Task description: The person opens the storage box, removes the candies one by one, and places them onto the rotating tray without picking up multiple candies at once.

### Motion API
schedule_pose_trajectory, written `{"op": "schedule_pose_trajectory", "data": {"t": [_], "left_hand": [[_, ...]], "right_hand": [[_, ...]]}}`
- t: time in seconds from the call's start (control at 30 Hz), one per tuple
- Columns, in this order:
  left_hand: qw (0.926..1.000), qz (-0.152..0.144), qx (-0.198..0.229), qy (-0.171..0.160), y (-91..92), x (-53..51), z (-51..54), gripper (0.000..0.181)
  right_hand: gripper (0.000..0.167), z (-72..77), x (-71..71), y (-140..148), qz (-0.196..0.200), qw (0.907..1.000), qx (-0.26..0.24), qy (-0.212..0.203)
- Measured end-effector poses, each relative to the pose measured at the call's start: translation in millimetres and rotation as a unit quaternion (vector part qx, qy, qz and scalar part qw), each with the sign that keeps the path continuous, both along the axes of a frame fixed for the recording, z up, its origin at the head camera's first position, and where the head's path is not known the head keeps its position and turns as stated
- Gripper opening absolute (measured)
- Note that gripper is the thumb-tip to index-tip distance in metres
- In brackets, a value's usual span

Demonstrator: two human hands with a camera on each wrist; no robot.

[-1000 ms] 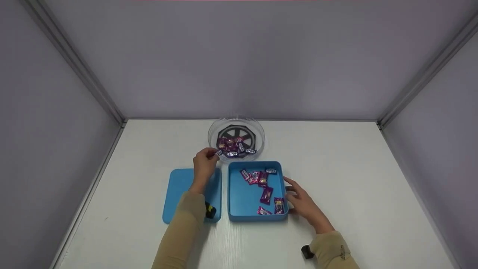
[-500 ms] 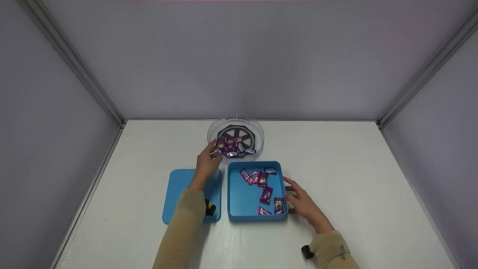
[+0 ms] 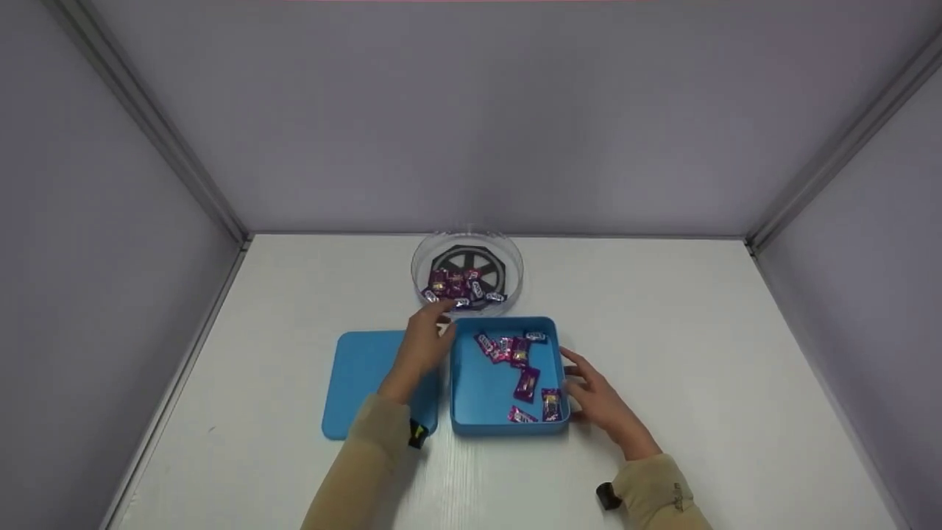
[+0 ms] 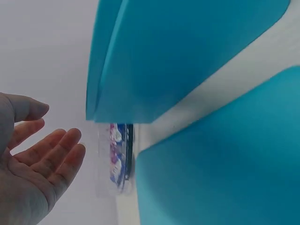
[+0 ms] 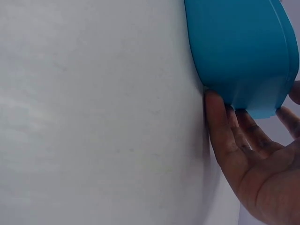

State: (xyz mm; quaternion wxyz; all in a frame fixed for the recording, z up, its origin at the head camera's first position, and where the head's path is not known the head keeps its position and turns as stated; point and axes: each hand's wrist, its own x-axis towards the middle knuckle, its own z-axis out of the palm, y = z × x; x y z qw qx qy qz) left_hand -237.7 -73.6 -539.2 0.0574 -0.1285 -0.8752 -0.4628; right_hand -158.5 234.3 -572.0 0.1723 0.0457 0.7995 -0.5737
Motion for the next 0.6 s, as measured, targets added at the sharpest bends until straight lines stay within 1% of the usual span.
{"op": "schedule_pose_trajectory", "data": {"t": [0.17,0.33,0.4,0.47,0.53,0.6], "left_hand": [[0.9974,-0.049,-0.048,0.022,14.1,15.0,4.6,0.038],[0.9885,-0.1,-0.103,0.046,27.4,29.8,3.7,0.049],[0.9832,-0.124,-0.123,0.052,32.4,34.9,1.6,0.051],[0.9771,-0.148,-0.147,0.044,37.2,40.4,-0.3,0.051],[0.9689,-0.176,-0.171,0.037,41.8,44.5,-3.1,0.049],[0.9584,-0.2,-0.202,0.031,46.0,48.3,-5.8,0.046]], "right_hand": [[0.061,1.1,0.6,0,0.001,1.0,-0.007,0.005],[0.062,1.7,0.4,-1,-0.003,0.9999,-0.012,0.005],[0.062,1.6,0.4,0,-0.003,0.9999,-0.01,0.004],[0.061,2.2,0.3,0,-0.003,1.0,-0.008,0.005],[0.061,2.9,-0.4,0,-0.005,0.9999,-0.002,0.009],[0.06,4.0,-1.7,-1,-0.007,0.9998,0.01,0.015]]}}
